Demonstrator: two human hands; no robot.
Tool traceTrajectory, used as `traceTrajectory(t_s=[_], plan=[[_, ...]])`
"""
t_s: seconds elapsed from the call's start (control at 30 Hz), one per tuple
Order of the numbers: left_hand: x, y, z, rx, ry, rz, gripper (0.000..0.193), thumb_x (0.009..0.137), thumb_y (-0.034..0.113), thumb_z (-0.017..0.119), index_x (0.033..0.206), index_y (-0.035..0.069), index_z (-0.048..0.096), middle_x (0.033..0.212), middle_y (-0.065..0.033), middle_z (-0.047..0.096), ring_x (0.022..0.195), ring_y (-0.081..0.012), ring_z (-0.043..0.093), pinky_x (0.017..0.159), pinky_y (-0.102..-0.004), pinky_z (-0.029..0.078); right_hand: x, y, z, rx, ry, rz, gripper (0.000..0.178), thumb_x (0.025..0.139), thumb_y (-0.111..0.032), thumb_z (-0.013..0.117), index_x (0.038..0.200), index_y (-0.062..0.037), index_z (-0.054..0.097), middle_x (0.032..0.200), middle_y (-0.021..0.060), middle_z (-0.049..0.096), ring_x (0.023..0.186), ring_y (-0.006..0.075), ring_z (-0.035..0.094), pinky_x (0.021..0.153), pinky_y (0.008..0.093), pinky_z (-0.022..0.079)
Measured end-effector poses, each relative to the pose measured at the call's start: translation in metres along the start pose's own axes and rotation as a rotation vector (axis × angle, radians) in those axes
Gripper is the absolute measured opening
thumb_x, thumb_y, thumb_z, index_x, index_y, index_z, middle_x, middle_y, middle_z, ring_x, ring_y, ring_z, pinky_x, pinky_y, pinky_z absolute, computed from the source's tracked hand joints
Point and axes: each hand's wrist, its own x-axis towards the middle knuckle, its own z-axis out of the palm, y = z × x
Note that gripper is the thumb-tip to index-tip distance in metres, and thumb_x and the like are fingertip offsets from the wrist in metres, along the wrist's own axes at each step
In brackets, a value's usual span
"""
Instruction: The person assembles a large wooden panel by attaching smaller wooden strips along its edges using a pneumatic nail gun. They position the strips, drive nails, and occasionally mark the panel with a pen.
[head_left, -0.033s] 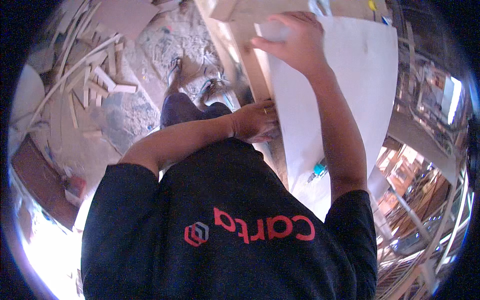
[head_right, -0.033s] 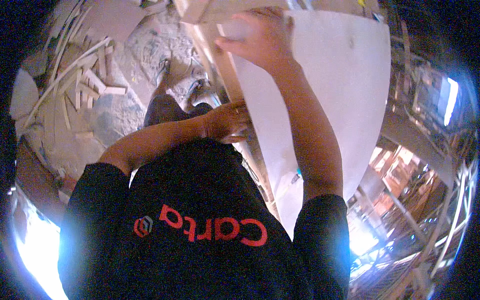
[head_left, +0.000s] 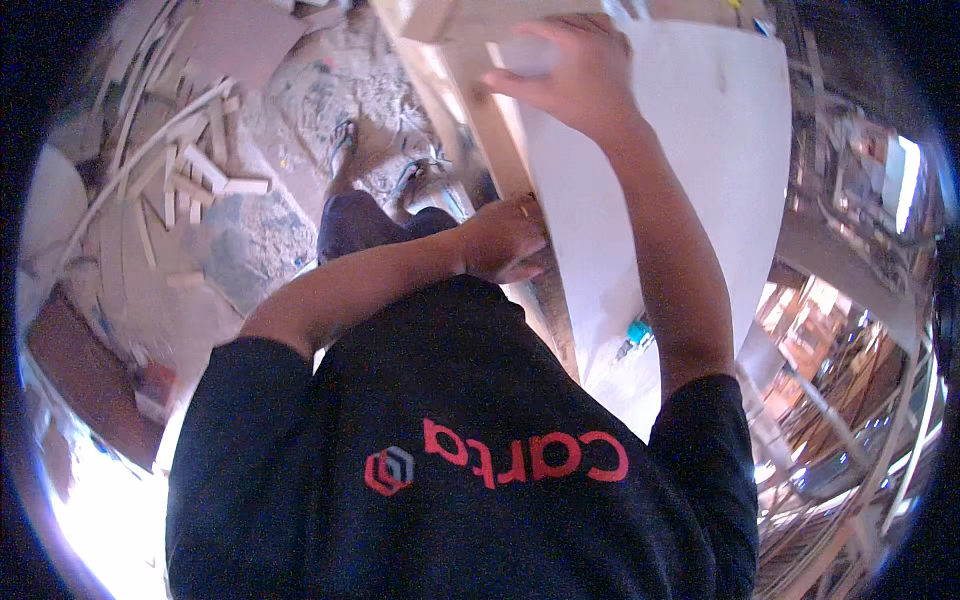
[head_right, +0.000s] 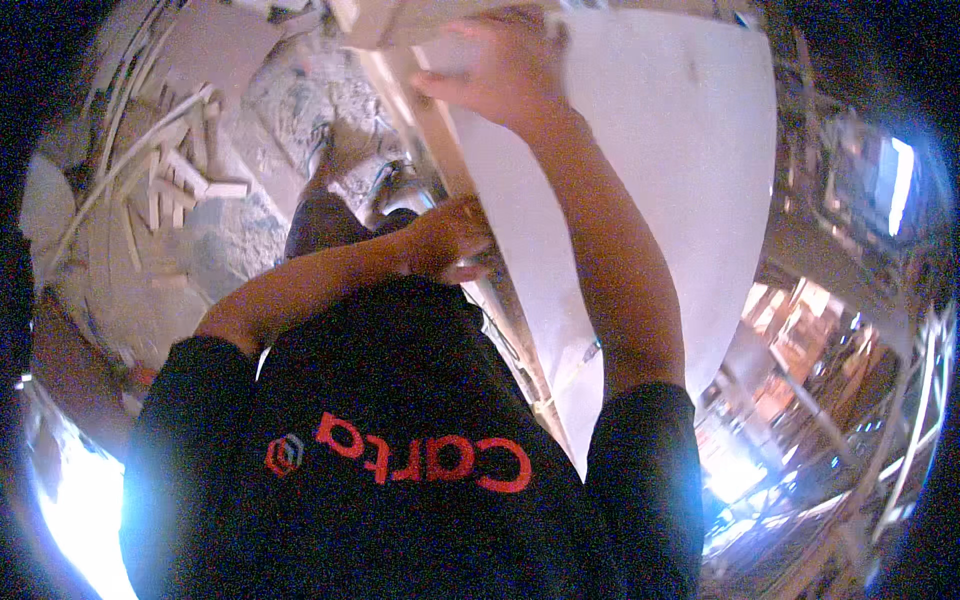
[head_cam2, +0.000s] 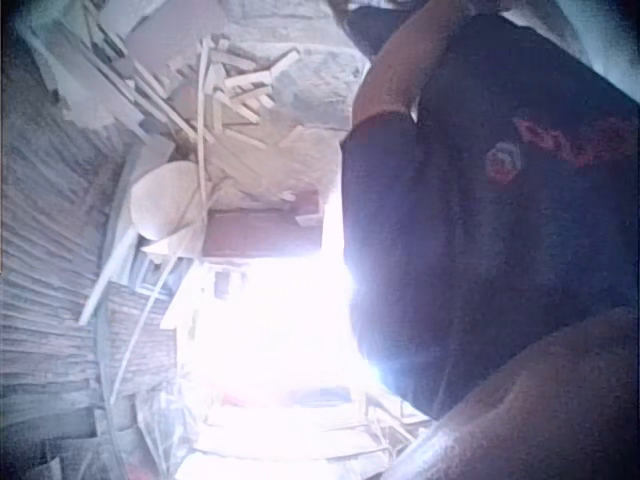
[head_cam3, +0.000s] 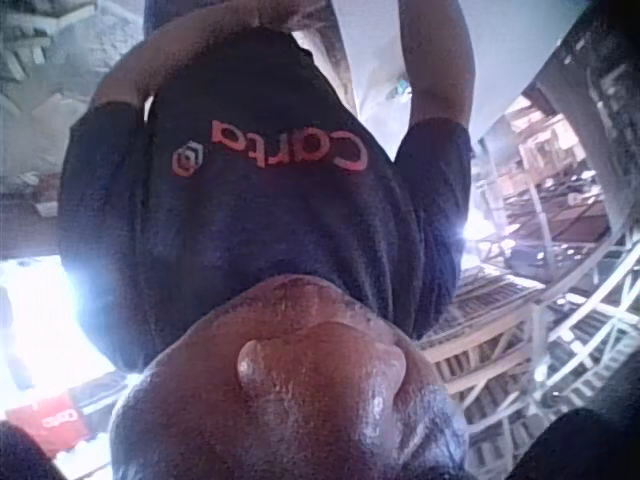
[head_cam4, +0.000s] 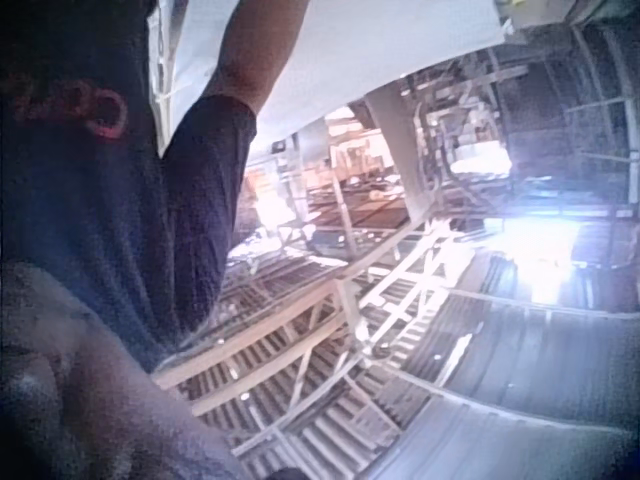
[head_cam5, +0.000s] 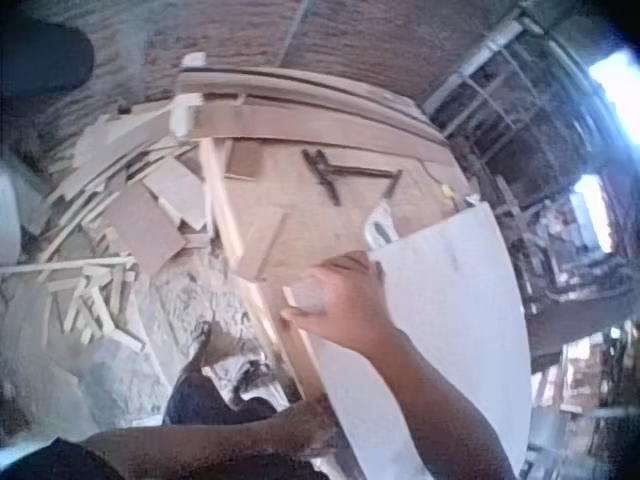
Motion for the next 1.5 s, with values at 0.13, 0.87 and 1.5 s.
traceTrajectory(t_s=[0.13,0.87,1.5], plan=[[0.004,0.027,-0.010,-0.597,0.120,-0.461,0.045,0.082,0.027,0.074,0.116,0.000,0.063,0.115,-0.0127,0.066,0.104,-0.0268,0.065,0.094,-0.0426,0.050,-0.003,-0.002,-0.005,0.128,0.083,0.099,0.040,0.055,-0.038,0.080,0.084,-0.0108,0.073,0.094,0.0140,0.069,0.099,0.0340,0.060,0.087,0.0465,0.046],[0.063,0.046,-0.033,-1.327,0.169,-1.177,0.067,0.096,0.047,0.056,0.138,-0.002,0.039,0.139,-0.0229,0.045,0.126,-0.0366,0.050,0.106,-0.0509,0.046,-0.488,-0.233,0.108,-0.190,0.371,1.965,0.055,0.087,-0.023,0.067,0.134,0.0010,0.050,0.140,0.0220,0.046,0.131,0.0393,0.043,0.109,0.0479,0.037],[0.092,0.087,-0.046,-0.964,0.392,-1.199,0.054,0.099,0.051,0.046,0.131,0.008,0.049,0.124,-0.0139,0.054,0.116,-0.0281,0.054,0.103,-0.0479,0.047,-0.689,-0.147,0.088,-1.048,-0.194,1.635,0.057,0.089,-0.043,0.048,0.141,-0.0197,0.049,0.148,0.0104,0.044,0.141,0.0366,0.031,0.113,0.0657,0.016]])
